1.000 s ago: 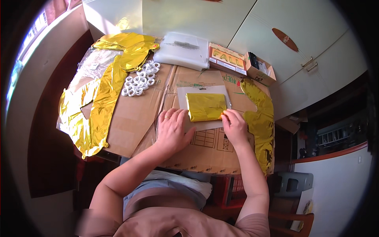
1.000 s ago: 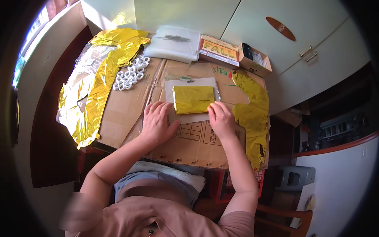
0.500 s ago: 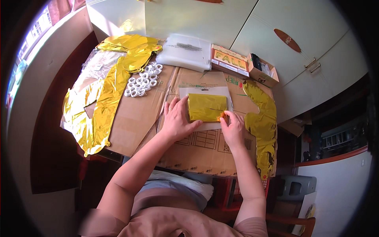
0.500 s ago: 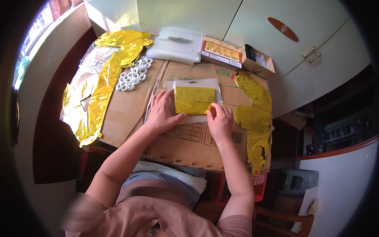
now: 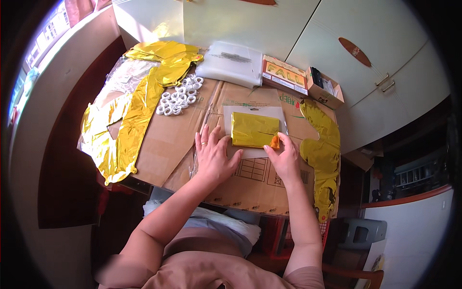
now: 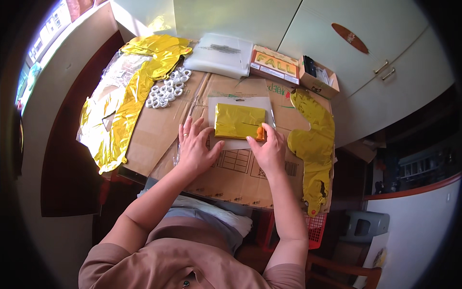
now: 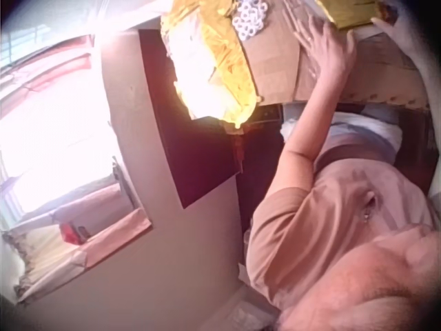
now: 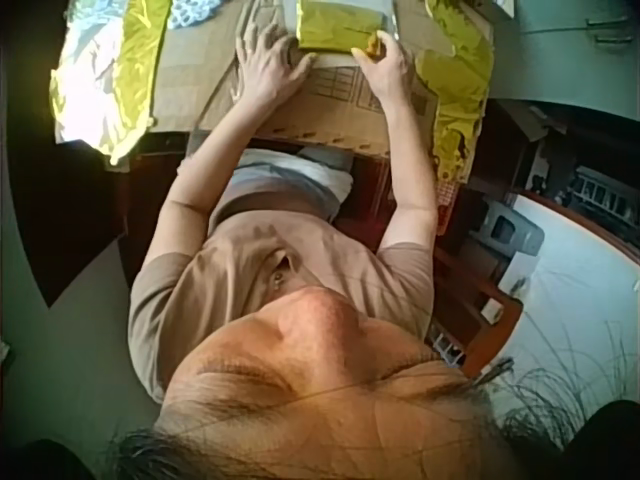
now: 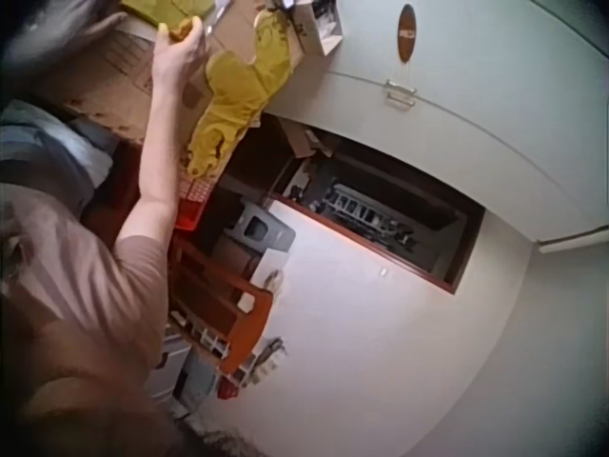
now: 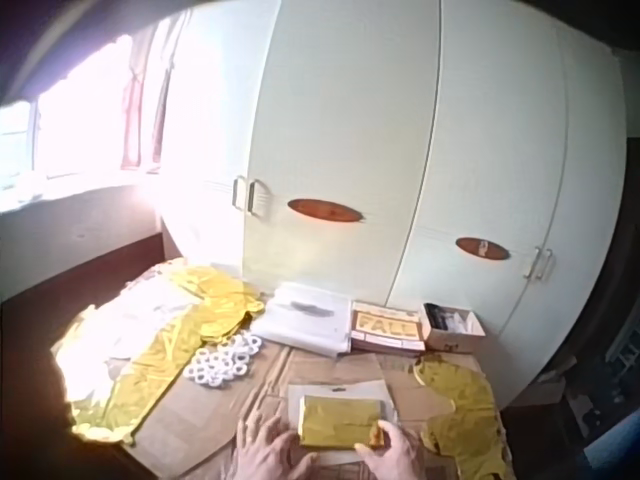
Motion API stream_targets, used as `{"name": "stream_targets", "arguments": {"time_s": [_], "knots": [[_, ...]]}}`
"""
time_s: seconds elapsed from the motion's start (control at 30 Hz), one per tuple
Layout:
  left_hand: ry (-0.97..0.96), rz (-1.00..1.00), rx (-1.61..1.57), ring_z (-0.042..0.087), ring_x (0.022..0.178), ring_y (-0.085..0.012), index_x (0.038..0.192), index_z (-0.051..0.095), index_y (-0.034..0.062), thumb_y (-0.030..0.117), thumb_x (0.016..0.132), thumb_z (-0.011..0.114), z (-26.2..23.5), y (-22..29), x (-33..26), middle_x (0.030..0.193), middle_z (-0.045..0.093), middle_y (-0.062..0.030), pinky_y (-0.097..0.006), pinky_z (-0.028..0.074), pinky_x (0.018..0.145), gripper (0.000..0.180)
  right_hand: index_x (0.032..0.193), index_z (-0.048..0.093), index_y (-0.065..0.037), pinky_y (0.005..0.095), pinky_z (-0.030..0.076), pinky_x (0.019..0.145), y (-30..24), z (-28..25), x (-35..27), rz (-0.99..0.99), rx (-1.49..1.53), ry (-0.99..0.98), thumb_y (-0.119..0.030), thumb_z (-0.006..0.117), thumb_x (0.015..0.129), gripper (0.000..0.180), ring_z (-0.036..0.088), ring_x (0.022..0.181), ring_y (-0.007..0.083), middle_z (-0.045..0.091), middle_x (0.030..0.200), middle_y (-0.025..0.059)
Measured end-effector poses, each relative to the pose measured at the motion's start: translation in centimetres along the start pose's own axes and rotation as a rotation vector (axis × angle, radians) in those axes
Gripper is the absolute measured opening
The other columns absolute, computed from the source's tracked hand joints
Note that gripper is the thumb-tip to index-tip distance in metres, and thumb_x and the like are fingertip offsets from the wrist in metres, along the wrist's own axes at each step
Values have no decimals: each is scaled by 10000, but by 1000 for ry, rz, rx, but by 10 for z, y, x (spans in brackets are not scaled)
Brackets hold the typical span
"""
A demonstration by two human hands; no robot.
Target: Folding a gold foil balloon and attaching it to a cardboard backing for packaging.
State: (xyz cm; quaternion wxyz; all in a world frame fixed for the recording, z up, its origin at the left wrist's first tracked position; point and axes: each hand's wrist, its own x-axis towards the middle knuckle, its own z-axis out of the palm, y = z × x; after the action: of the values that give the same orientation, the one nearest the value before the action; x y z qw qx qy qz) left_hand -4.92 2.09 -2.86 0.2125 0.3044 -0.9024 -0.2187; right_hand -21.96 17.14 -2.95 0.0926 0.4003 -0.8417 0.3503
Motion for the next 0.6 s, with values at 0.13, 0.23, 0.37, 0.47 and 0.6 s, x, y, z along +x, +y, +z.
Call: {"name": "stream_targets", "arguments": {"time_s": [0.13, 0.23, 0.37, 0.47, 0.6], "knots": [[24, -34, 21, 162, 1501, -432, 1299, 614, 59, 487, 850, 679, 16, 5, -1, 1529, 374, -213, -565, 58, 1217, 623, 1253, 612, -44, 431, 458, 1000, -8, -12, 1, 36, -27, -146, -239, 818, 777, 554, 577, 1143, 363, 672, 1187, 175], [19, -43, -23, 151, 1504, -433, 1315, 597, 57, 459, 845, 695, 25, 10, -1, 1535, 365, -214, -575, 47, 1215, 626, 1251, 615, -49, 434, 448, 1022, 3, -8, 1, -9, -42, -142, -197, 801, 782, 526, 573, 1163, 364, 659, 1223, 186], [-28, -47, -120, 147, 1505, -438, 1313, 597, 57, 422, 838, 717, 23, 16, -1, 1538, 363, -214, -586, 31, 1212, 610, 1197, 640, -36, 445, 455, 1001, 24, 0, 0, -92, -71, -42, -152, 782, 773, 462, 591, 1134, 375, 661, 1213, 181], [-36, -56, -51, 128, 1509, -440, 1334, 587, 64, 446, 846, 703, 19, 11, 0, 1550, 347, -218, -590, 24, 1210, 631, 1192, 641, -28, 445, 459, 1006, 19, -2, 1, -99, -58, -49, -127, 740, 804, 412, 597, 1135, 376, 663, 1209, 189], [-3, -7, 53, 84, 1519, -440, 1388, 553, 77, 518, 865, 658, 24, 9, 5, 1581, 302, -225, -595, 2, 1206, 692, 1155, 643, -21, 449, 472, 956, 11, -3, 4, -55, -3, -26, -154, 746, 823, 372, 613, 1073, 370, 679, 1147, 176]]}}
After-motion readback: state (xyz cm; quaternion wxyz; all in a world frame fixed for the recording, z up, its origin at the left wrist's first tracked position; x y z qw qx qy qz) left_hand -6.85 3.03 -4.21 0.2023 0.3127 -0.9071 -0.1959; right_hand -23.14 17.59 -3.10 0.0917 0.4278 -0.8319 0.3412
